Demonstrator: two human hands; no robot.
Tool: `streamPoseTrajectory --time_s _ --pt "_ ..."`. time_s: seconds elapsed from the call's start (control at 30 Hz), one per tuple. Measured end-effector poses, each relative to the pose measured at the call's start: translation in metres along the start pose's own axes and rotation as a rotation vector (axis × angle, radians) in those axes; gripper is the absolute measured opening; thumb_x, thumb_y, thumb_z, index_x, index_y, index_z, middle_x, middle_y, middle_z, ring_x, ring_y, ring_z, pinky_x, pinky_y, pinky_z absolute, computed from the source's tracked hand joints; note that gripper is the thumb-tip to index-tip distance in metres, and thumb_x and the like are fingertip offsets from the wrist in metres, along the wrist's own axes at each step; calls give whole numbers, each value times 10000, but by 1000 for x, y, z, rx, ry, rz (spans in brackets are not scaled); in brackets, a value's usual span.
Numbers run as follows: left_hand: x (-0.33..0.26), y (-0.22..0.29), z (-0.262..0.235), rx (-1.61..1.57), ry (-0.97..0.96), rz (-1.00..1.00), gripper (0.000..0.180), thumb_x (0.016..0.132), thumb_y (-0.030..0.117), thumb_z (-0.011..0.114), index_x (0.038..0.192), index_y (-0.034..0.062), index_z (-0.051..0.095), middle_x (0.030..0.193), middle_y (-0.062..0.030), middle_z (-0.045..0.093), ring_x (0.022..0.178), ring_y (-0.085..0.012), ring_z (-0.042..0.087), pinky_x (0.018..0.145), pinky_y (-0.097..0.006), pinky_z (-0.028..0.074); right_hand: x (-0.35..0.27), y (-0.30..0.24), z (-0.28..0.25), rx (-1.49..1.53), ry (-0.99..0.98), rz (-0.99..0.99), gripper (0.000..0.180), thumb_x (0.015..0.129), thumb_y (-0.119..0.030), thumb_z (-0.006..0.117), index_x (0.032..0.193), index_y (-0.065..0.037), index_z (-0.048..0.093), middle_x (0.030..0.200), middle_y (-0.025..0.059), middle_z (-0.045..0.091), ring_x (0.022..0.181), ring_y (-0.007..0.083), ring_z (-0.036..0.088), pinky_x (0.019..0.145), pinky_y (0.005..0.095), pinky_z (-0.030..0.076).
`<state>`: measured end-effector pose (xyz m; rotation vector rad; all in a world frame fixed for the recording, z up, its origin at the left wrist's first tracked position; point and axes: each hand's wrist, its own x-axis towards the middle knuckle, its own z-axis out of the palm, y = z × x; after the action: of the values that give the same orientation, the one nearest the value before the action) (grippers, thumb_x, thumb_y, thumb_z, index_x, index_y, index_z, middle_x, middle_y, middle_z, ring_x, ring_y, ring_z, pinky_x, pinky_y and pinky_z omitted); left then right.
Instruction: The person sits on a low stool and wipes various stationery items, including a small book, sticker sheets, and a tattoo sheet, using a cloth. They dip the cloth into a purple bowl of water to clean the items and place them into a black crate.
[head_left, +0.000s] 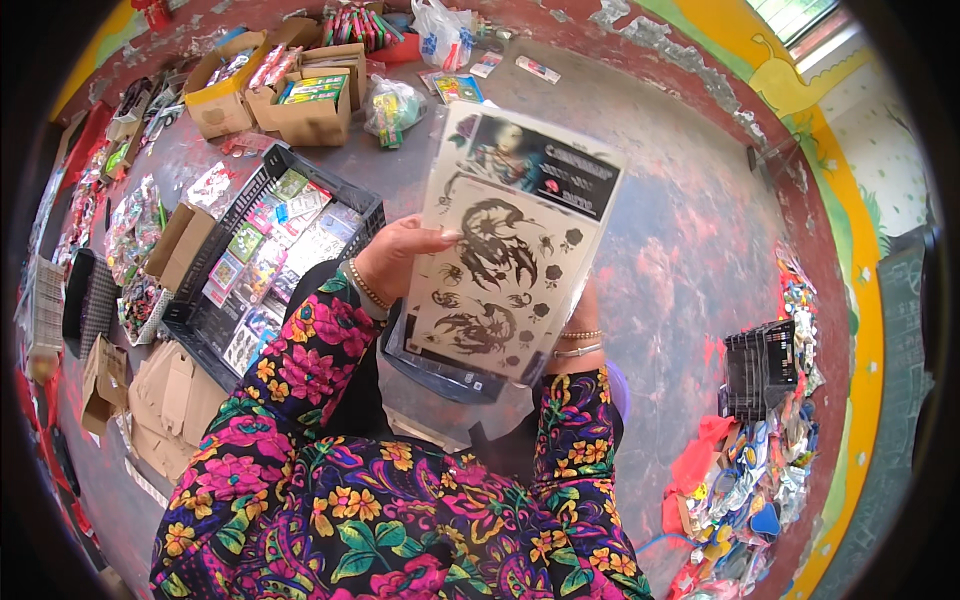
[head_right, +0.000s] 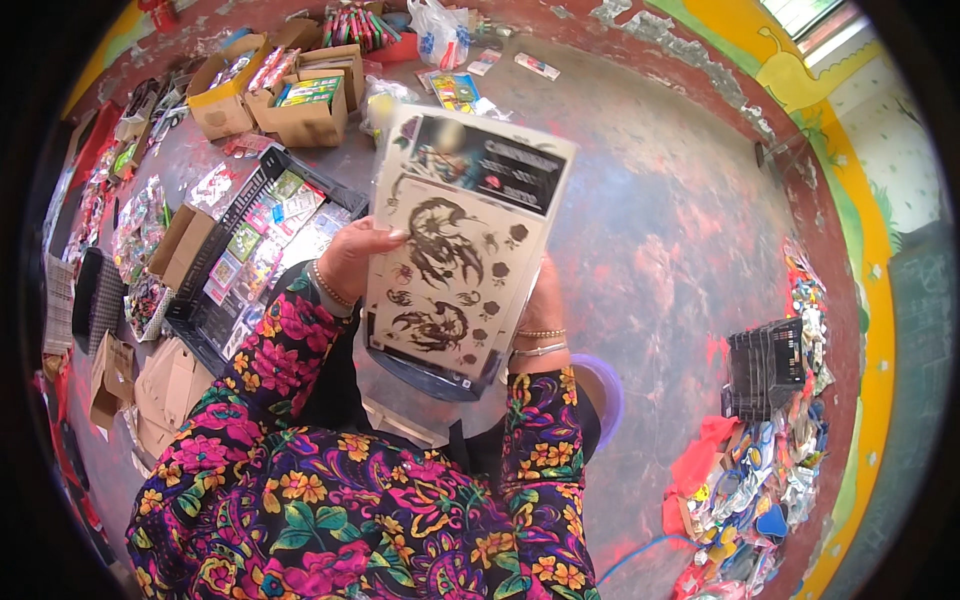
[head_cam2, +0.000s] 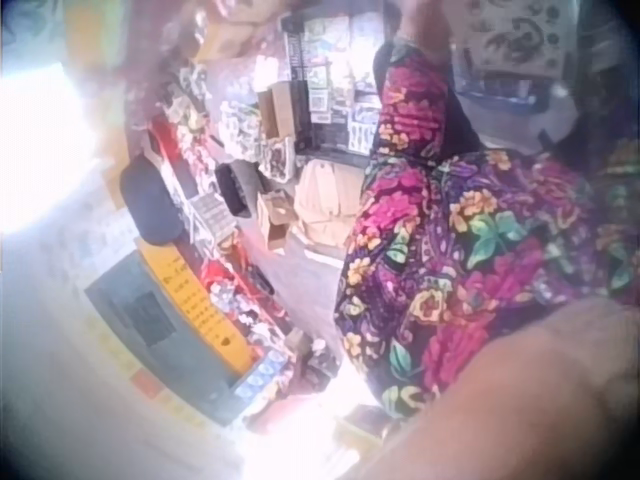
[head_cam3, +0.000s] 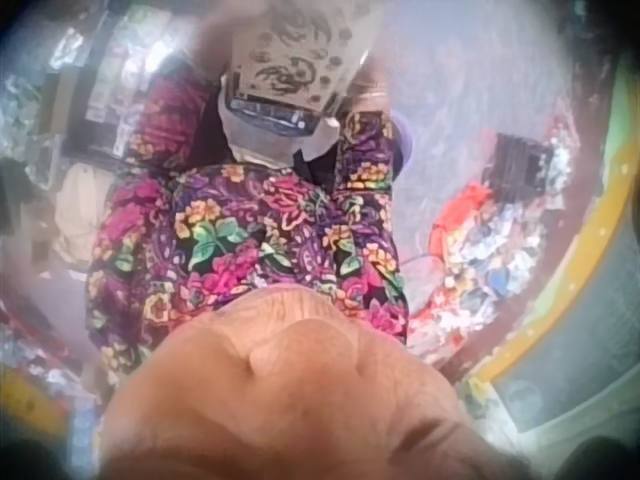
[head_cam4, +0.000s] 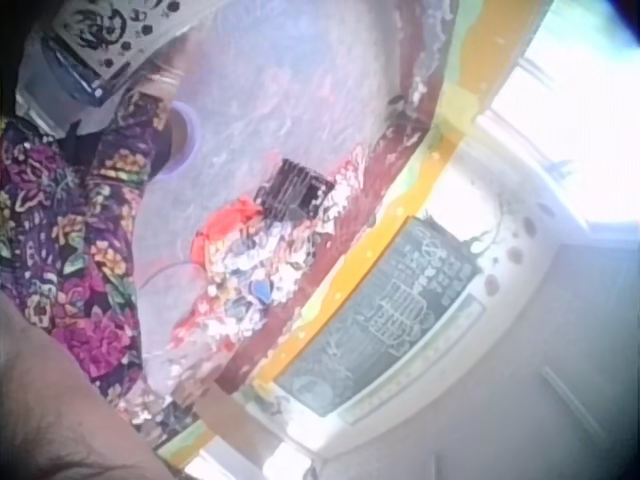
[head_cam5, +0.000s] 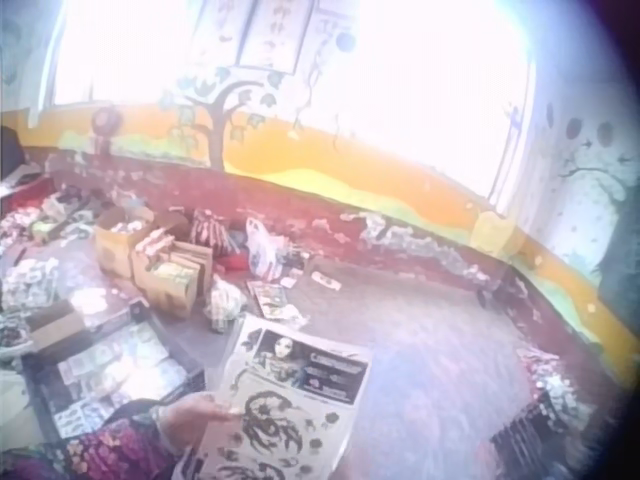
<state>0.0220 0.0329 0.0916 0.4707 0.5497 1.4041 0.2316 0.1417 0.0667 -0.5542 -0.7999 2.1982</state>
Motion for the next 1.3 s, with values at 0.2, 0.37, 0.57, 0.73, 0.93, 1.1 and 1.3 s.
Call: streamPoseTrajectory --time_s 0.2,0.37,0.57,0.73,0.93,1.1,1.3 --pt "12 -10 -6 38 53 -125 360 813 106 561 1134 -41 491 994 -141 615 836 -228 631 752 -338 514 -23 16 8 132 99 137 378 875 -244 511 1167 -4 507 1078 107 601 881 193 616 738 316 520" --pt "13 -11 -7 26 76 -113 324 816 91 554 1101 -55 502 973 -141 619 827 -230 634 751 -340 517 -9 2 2 -24 85 174 364 867 -245 538 1142 -7 526 1036 118 617 877 179 617 717 312 522" --pt "14 -8 -6 -15 93 -10 360 830 101 539 1145 -61 475 1026 -150 598 878 -237 619 778 -357 508 3 -29 -6 -316 266 -198 248 897 -187 519 1058 -7 576 992 84 630 851 142 608 732 283 490" --pt "19 -13 -16 -11 52 19 363 854 103 533 1178 -42 456 1060 -138 583 903 -228 606 796 -366 500 -8 -23 14 -758 230 -261 367 900 -132 508 1216 51 470 1049 55 589 930 80 523 798 226 427" --pt "19 -17 -9 18 81 37 354 854 95 540 1171 -40 460 1055 -127 585 905 -211 604 793 -341 496 -4 -7 13 -752 148 -339 406 879 -56 491 1250 86 406 1132 94 551 987 113 515 866 237 403" --pt "21 -18 -10 60 80 68 325 863 92 532 1155 -39 472 1036 -119 592 897 -201 604 787 -330 499 0 2 3 -953 184 -425 442 858 -58 528 1254 89 397 1163 137 523 1005 153 523 880 257 402" --pt "22 -20 -11 111 126 59 315 862 98 534 1143 -37 485 1021 -111 599 887 -187 604 787 -323 498 0 7 7 -1048 279 -512 433 852 -65 550 1239 72 411 1157 118 500 962 150 538 809 250 442"
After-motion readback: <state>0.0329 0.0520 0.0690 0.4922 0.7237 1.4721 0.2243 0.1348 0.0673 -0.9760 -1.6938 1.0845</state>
